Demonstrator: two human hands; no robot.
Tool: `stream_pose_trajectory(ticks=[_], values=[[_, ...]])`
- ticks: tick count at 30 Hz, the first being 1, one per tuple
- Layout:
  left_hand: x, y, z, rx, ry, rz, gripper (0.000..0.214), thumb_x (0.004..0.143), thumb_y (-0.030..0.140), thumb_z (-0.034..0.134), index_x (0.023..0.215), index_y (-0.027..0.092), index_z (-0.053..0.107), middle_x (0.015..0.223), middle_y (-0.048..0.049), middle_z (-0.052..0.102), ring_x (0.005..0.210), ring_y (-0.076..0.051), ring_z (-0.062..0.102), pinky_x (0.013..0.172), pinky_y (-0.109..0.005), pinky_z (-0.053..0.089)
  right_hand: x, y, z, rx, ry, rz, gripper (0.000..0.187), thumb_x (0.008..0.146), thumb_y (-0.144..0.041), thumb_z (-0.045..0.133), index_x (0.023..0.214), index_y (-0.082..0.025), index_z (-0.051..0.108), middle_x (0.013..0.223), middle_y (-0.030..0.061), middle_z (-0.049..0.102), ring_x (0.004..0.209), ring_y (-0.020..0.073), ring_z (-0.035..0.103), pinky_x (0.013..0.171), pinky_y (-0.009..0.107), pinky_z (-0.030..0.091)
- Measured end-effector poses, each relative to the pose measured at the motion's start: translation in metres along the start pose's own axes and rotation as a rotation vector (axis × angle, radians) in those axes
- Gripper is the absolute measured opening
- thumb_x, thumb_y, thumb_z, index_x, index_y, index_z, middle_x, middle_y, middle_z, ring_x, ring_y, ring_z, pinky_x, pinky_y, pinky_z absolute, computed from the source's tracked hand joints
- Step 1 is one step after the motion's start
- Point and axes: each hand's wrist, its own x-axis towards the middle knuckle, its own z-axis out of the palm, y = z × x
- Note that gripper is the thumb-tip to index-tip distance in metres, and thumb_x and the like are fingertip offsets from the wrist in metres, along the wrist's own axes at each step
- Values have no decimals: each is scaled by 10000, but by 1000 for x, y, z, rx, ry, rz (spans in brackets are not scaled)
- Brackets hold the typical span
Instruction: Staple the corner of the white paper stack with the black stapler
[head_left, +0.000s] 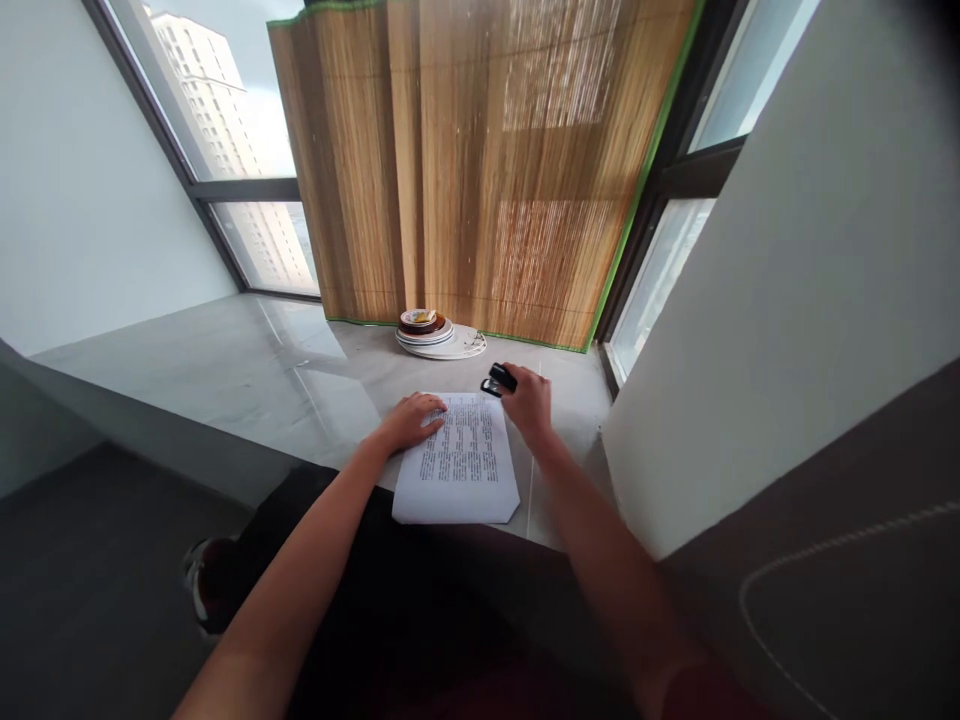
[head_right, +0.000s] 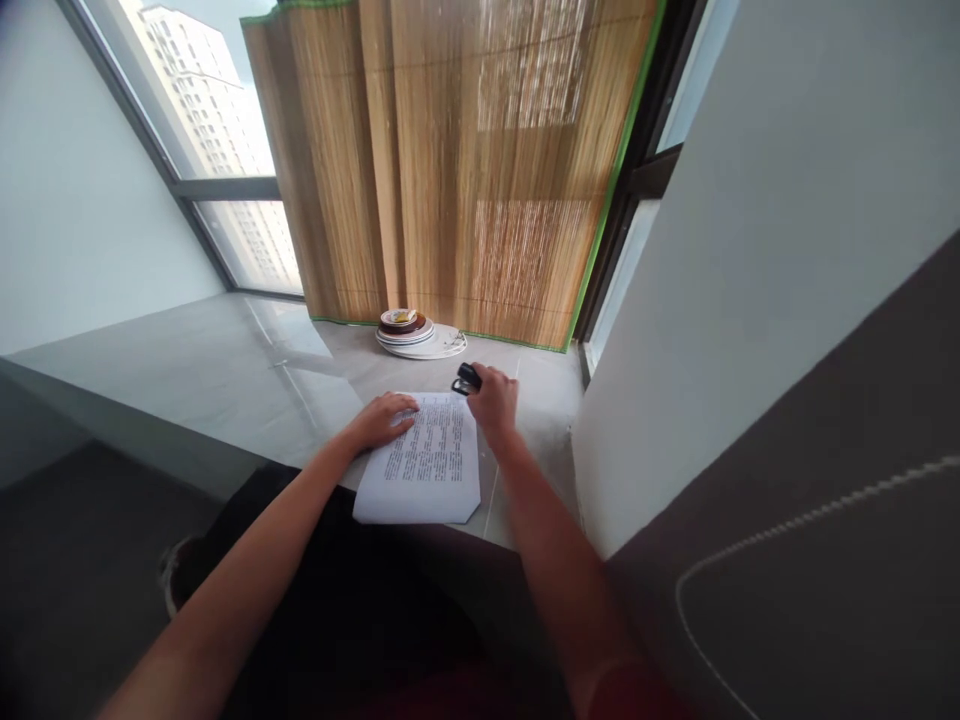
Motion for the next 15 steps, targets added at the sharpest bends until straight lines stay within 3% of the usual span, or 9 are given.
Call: stream_pose_trajectory(ticks=[3, 6, 12, 15], values=[[1, 2, 2, 71, -24, 31, 300, 878, 211, 614, 1164, 201, 705, 1264, -89, 710, 1188, -274, 622, 1097, -460, 458, 2, 13, -9, -170, -16, 190, 373, 828, -103, 620, 1122, -280, 768, 1006, 71, 760, 1031, 267, 649, 931, 397, 352], [4, 6, 4, 80, -26, 59, 247, 888, 209, 584, 1099, 184, 708, 1260, -111, 708, 1201, -274, 628, 1114, -445, 459, 2, 19, -9, -207, -92, 293, 357, 811, -121, 638, 1082, -297, 791, 960, 76, 755, 1026, 275, 632, 926, 419, 320], [3, 15, 14, 47, -87, 53, 447, 960, 307, 539, 1389, 221, 625, 1499, -106, 581, 1420, -284, 501, 1229, -465, 349, 1, 22, -3, -191, -130, 310, 415, 774, -131, 664, 1115, -326, 797, 989, 87, 766, 1052, 294, 626, 954, 471, 332], [3, 17, 14, 52, -104, 21, 454, 940, 304, 565, 1385, 258, 648, 1509, -102, 571, 1426, -324, 491, 1229, -518, 323, 1, 26, -1, -158, -124, 289, 410, 764, -140, 659, 1101, -324, 802, 1002, 95, 770, 1073, 316, 630, 969, 507, 354]])
